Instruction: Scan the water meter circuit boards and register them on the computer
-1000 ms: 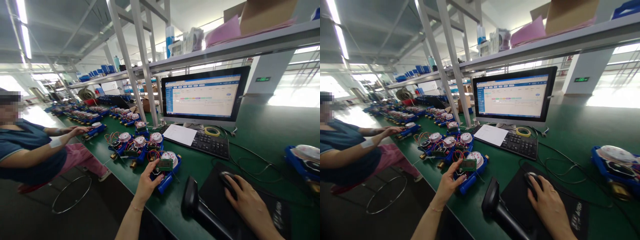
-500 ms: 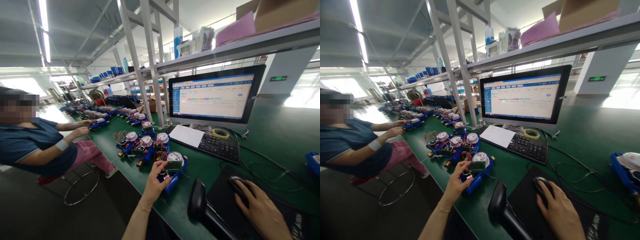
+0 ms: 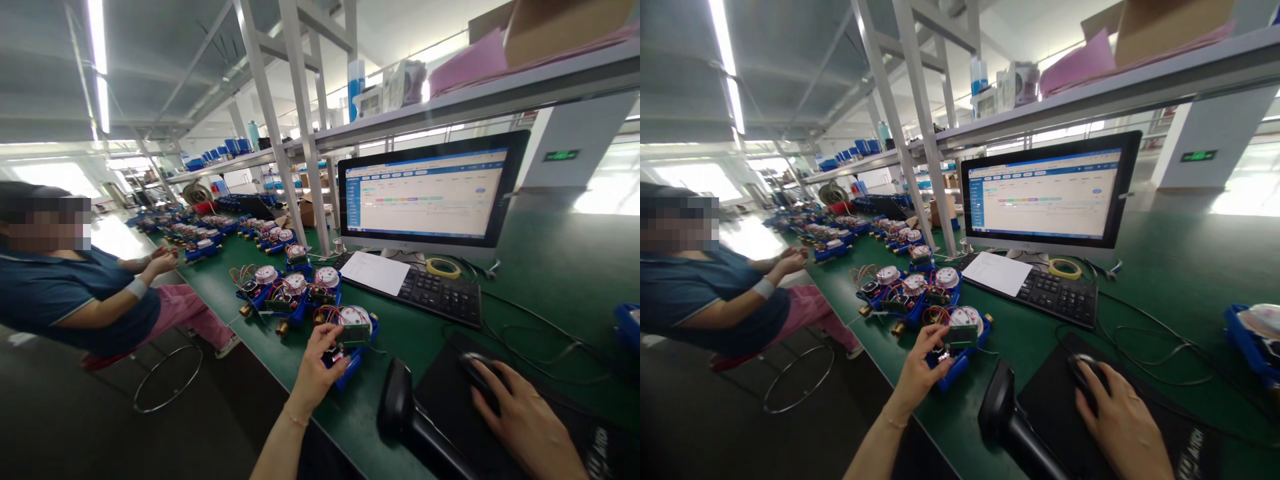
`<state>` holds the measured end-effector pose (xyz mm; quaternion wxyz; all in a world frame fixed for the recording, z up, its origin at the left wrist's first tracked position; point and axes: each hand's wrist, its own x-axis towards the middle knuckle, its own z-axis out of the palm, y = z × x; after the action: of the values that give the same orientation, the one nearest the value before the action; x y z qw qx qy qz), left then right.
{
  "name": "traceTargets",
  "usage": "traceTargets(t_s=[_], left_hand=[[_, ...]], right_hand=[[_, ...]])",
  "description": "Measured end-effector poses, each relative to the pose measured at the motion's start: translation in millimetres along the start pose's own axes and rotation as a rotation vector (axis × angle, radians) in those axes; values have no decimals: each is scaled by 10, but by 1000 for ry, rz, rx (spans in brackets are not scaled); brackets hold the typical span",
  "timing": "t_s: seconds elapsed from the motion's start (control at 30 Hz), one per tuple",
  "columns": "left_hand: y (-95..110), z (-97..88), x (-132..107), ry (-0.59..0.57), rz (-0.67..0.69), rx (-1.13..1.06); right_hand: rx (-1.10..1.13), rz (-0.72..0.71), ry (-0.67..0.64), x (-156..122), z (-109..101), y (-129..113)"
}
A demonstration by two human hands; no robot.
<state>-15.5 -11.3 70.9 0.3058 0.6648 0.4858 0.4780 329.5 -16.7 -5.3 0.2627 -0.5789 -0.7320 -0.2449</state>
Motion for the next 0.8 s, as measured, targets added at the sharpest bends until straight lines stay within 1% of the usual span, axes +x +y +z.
traceTargets(t_s=[0.1, 0.33, 0.57, 0.67, 0.8], left_hand=[[5, 2, -1, 1, -4, 14], [2, 3, 2, -2, -5, 17], [-51, -1, 3, -38, -57, 49], [-63, -6, 10, -31, -48, 52], [-42, -13, 11, -27, -29, 51]], right_hand=[[-65, -39, -9, 0, -17, 1], [-59, -34, 3, -8, -10, 12], [-94, -38, 90, -18, 34, 13], [-104, -32, 83, -9, 7, -6], [-90, -18, 36, -6, -29, -22]])
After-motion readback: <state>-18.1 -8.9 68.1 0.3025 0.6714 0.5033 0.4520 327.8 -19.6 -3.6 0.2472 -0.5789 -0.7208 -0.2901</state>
